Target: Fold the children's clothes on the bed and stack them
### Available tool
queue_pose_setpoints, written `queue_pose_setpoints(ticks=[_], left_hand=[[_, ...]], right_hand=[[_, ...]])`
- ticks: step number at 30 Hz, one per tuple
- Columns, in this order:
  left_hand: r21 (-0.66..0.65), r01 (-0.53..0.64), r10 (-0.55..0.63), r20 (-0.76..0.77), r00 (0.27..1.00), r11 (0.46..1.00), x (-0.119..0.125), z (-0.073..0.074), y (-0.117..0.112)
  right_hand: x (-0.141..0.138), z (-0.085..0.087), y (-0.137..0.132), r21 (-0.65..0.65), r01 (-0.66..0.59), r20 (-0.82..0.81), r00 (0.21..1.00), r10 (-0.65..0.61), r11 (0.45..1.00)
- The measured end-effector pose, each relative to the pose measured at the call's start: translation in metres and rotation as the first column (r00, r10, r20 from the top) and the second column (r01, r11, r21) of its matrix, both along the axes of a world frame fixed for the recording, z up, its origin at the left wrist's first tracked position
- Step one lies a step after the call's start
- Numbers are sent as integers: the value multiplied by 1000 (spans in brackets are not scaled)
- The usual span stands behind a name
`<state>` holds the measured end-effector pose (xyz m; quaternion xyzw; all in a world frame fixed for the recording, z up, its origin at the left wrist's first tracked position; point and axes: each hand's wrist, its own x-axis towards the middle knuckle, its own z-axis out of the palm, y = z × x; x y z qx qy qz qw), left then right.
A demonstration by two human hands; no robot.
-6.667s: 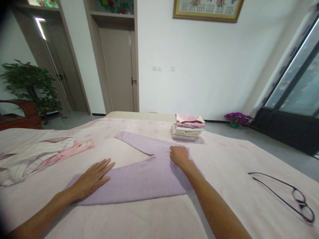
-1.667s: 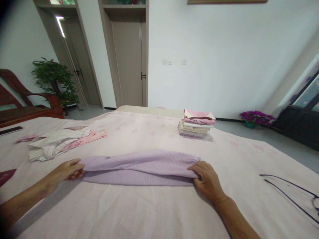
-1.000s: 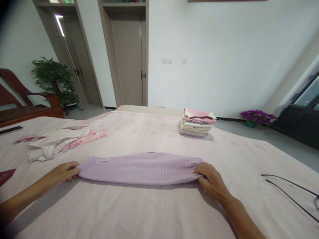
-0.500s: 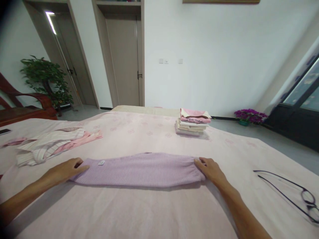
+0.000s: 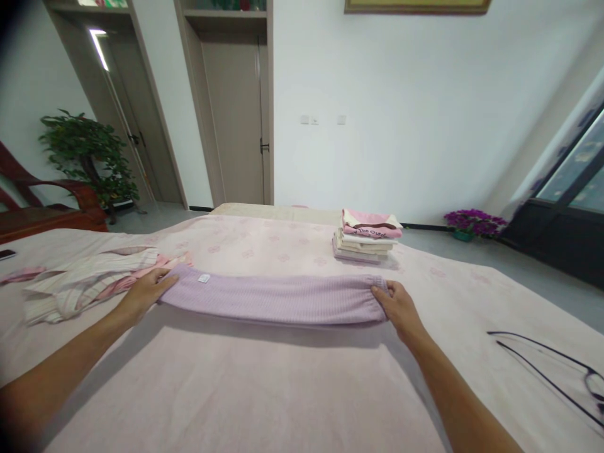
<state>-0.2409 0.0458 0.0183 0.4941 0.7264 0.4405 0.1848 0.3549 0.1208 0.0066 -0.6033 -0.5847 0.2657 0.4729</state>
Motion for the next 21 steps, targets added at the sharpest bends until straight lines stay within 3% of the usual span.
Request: queue_pose_setpoints(ticks=[2, 5, 9, 12, 15, 18, 21], left_hand=[[-24, -35, 34, -38, 999, 999, -1, -5, 16], [-116, -87, 67, -168, 984, 989, 0, -17, 27], [-144, -155, 95, -354, 930, 977, 0, -35, 22], [-20, -169, 125, -590, 798, 985, 3, -41, 15], [146, -21, 122, -730, 672, 989, 14, -41, 13], [226, 250, 0, -741, 671, 942, 42, -33, 19], [209, 442, -187, -693, 696, 872, 87, -21, 32]], right_hand=[[0, -5, 11, -86, -5, -29, 1000, 2, 996], [2, -22, 18, -114, 89, 222, 973, -61, 989], [-1, -31, 11, 81, 163, 564, 805, -180, 983], [-13, -20, 1, 238, 151, 723, 632, -279, 959], [-33, -5, -6, 327, 33, 785, 546, -291, 945], [-54, -1, -7, 377, -75, 823, 485, -296, 923], [-66, -11, -4, 363, -139, 868, 410, -281, 921]])
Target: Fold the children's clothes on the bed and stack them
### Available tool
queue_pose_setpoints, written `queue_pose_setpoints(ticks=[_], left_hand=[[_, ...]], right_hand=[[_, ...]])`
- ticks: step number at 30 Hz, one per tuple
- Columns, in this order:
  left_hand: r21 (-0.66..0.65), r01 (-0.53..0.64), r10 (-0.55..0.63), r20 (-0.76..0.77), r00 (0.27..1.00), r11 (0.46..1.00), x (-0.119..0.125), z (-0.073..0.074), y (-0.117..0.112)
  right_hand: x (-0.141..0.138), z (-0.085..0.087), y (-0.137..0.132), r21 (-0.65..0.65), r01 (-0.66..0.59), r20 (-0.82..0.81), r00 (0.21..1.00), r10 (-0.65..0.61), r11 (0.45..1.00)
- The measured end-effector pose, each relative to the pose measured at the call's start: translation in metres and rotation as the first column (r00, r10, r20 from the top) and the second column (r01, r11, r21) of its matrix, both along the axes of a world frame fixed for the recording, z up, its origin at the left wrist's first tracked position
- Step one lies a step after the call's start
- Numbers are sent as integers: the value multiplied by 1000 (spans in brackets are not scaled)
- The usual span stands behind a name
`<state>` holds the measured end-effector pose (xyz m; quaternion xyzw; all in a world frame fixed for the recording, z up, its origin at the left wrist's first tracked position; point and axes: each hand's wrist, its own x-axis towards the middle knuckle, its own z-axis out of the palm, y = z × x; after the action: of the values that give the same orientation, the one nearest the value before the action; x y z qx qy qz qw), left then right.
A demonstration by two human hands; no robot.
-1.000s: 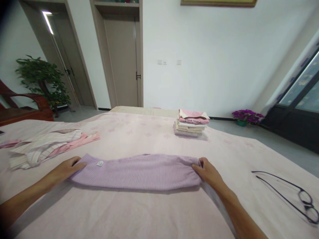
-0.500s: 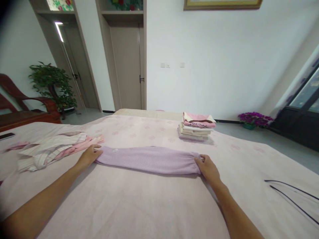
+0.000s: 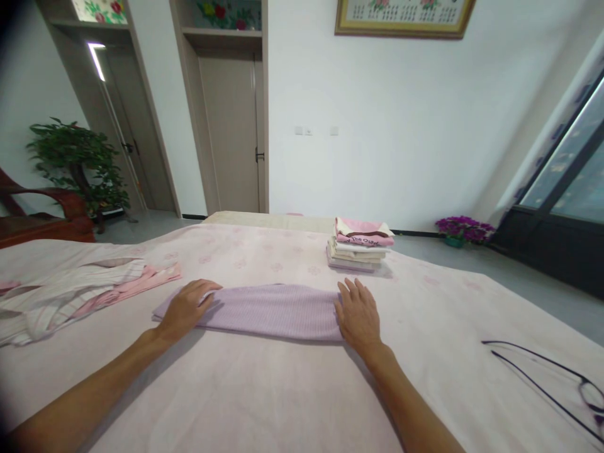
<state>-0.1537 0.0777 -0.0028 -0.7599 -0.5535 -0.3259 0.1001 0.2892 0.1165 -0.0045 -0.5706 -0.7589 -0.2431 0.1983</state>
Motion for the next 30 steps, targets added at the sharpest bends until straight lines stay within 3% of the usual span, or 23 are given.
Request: queue_pose_setpoints(ticks=[4, 7, 10, 13, 18, 21, 26, 30], left_hand=[[-115, 121, -116, 49, 992, 986, 69, 17, 29], [-243, 106, -112, -12, 994, 964, 111, 23, 55], [-320, 74, -96, -54, 994, 944, 136, 21, 74], [-350, 69, -100, -72, 992, 934, 149, 16, 78], [-410, 90, -122, -55, 991, 908, 157, 13, 65], [-521, 94, -88, 35, 995, 848, 159, 14, 68], [-689, 15, 57, 82, 995, 724, 165, 16, 93], [-781, 109, 97, 211, 973, 615, 168, 21, 108]], right_hand=[[0, -20, 1, -81, -6, 68, 998, 12, 997], [4, -29, 0, -120, 7, 67, 998, 1, 993], [7, -31, -1, -133, 17, 55, 998, -10, 991], [7, -30, -2, -149, 21, 37, 999, -15, 989], [4, -28, -3, -162, 22, -9, 1000, -24, 987], [2, -26, -4, -176, 22, -31, 999, -28, 984], [2, -25, -5, -179, 23, -45, 999, -32, 984], [2, -25, -6, -187, 15, -53, 998, -25, 982]])
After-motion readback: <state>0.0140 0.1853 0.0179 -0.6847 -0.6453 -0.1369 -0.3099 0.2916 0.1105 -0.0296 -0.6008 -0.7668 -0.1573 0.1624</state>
